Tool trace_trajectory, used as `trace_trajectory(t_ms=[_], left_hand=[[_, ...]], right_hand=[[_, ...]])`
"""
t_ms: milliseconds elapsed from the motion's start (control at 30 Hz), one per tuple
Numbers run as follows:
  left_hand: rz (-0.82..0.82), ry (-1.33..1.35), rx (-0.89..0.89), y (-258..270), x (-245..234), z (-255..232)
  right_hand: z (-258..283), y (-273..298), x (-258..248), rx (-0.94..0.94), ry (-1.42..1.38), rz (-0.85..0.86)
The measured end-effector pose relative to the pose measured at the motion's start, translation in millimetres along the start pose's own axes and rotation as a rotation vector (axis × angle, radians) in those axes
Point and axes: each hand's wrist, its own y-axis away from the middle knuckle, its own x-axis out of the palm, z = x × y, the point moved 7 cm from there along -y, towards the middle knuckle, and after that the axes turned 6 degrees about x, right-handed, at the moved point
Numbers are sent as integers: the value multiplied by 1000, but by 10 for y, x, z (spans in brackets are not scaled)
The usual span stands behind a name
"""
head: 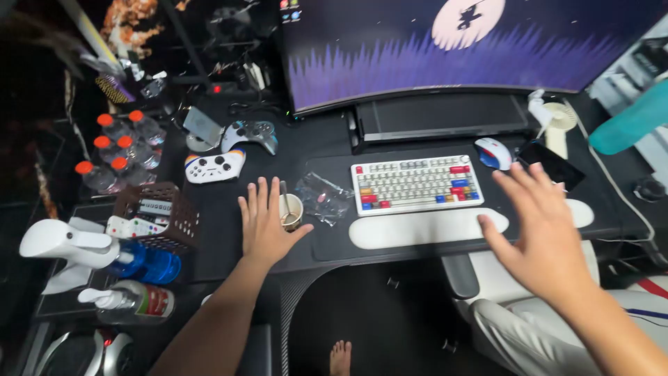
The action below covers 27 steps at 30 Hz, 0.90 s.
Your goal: The recorder prepares a hot drink by getting a cup, adding a sachet of powder, and checking an electric kettle.
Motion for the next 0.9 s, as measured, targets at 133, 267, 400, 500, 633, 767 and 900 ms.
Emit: trace_trajectory(t_ms=[133,267,400,500,633,767,900], left_hand=[[-17,78,-48,57,157,84],[31,283,-338,119,267,200],[58,330,-471,136,510,331],[-45,413,-438,118,491,341],[-120,466,-314,-17,256,153],[-86,605,-109,-263,-104,-235],[100,725,142,-513,-397,-735]], right_hand=[[-53,14,115,37,27,25],[-88,108,250,64,3,80],[-118,165,340,111,4,166],[-138,200,351,99,4,166],[-154,249,395,161,-47,210],[-170,335,621,268,-131,331],[149,213,719,523,-179,577]])
